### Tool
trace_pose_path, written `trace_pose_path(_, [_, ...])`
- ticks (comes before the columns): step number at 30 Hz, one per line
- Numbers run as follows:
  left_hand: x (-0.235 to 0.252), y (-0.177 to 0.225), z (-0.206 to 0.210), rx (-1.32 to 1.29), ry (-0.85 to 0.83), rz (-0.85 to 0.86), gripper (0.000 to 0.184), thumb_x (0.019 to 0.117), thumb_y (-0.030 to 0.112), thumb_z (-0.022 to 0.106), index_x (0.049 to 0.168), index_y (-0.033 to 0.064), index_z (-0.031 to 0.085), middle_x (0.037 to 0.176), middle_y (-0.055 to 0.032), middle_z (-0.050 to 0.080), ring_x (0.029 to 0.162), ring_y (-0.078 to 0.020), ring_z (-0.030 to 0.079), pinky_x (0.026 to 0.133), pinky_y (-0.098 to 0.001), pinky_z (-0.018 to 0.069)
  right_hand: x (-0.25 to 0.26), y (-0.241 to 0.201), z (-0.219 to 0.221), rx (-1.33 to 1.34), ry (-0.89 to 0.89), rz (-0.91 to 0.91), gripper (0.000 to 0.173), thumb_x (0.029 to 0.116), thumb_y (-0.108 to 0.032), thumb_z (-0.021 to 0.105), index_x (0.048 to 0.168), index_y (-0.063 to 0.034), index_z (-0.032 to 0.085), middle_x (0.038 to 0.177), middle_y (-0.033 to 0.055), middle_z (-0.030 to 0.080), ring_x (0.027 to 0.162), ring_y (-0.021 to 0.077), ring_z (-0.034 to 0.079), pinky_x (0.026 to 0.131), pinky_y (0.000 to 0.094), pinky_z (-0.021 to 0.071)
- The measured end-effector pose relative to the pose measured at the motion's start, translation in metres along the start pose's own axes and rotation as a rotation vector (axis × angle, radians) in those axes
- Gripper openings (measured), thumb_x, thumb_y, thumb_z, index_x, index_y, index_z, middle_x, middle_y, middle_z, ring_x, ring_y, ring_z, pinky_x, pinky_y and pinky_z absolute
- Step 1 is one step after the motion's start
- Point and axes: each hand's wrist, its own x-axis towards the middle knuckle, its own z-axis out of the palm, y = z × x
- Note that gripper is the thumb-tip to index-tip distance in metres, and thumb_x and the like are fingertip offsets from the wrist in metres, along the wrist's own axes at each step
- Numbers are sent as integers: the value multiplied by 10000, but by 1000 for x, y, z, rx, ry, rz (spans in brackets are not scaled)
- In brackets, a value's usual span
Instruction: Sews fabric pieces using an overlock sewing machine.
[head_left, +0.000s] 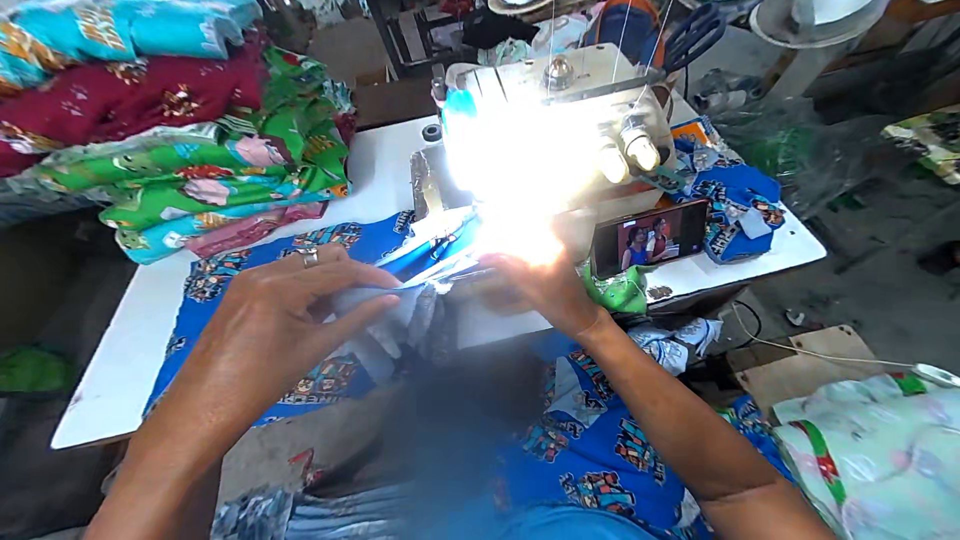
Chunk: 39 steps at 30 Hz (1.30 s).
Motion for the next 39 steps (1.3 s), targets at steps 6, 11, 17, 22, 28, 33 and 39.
trace_pose_path(6, [1, 8, 5, -13, 9, 30, 226, 932, 328, 684, 971, 132, 790, 841, 22, 609, 700, -51, 527, 623, -233, 407, -1, 3, -5, 47, -11, 5, 117, 963, -102, 679, 987, -33, 770, 990, 130, 721, 988, 236, 673, 897, 344, 530])
trace_pose_path(11, [0, 17, 5, 29, -46, 56, 217, 929, 345, 669, 960, 177, 803, 826, 39, 583, 646, -61, 523, 563, -248, 411, -1, 4, -7, 70, -14, 8, 106, 955, -90, 688, 979, -24, 767, 1004, 130, 721, 1016, 222, 669, 930, 336, 516])
trace_pose_path(17, [-3, 24, 8, 67, -91, 112, 244, 937, 382, 630, 966, 216, 806, 802, 53, 562, 633, -67, 535, 534, -257, 415, 4, 4, -6, 26, -36, -19, 144, 977, -114, 670, 1035, -45, 782, 1024, 141, 719, 1011, 253, 670, 906, 370, 521])
trace_pose_path(22, [-3, 24, 8, 69, -108, 104, 245, 948, 388, 615, 988, 237, 804, 814, 66, 571, 635, -53, 540, 538, -250, 422, 5, 5, -6, 8, -67, -50, 136, 959, -75, 674, 1019, -54, 795, 1005, 130, 707, 1005, 256, 652, 888, 369, 513])
trace_pose_path(28, [-5, 49, 20, 67, -62, 96, 231, 948, 377, 627, 931, 215, 791, 786, 52, 583, 624, -77, 558, 524, -271, 440, 0, 2, -12, -49, -57, -34, 128, 980, -92, 654, 1013, -42, 767, 990, 124, 715, 992, 242, 670, 915, 353, 526])
trace_pose_path(33, [-19, 96, 73, 91, 16, 52, 270, 1001, 309, 582, 915, 130, 765, 775, -66, 663, 593, -213, 615, 486, -341, 443, -15, -2, -24, -212, -96, -139, 215, 965, -6, 628, 1061, -89, 801, 1103, 76, 756, 1058, 250, 670, 944, 380, 495])
trace_pose_path(39, [-27, 113, 92, 194, 54, -5, 210, 977, 207, 586, 955, 130, 780, 802, -76, 668, 601, -210, 626, 461, -313, 432, -29, -5, -25, -239, -89, -103, 257, 975, 11, 610, 1126, -96, 789, 1175, 58, 744, 1095, 228, 660, 953, 356, 486])
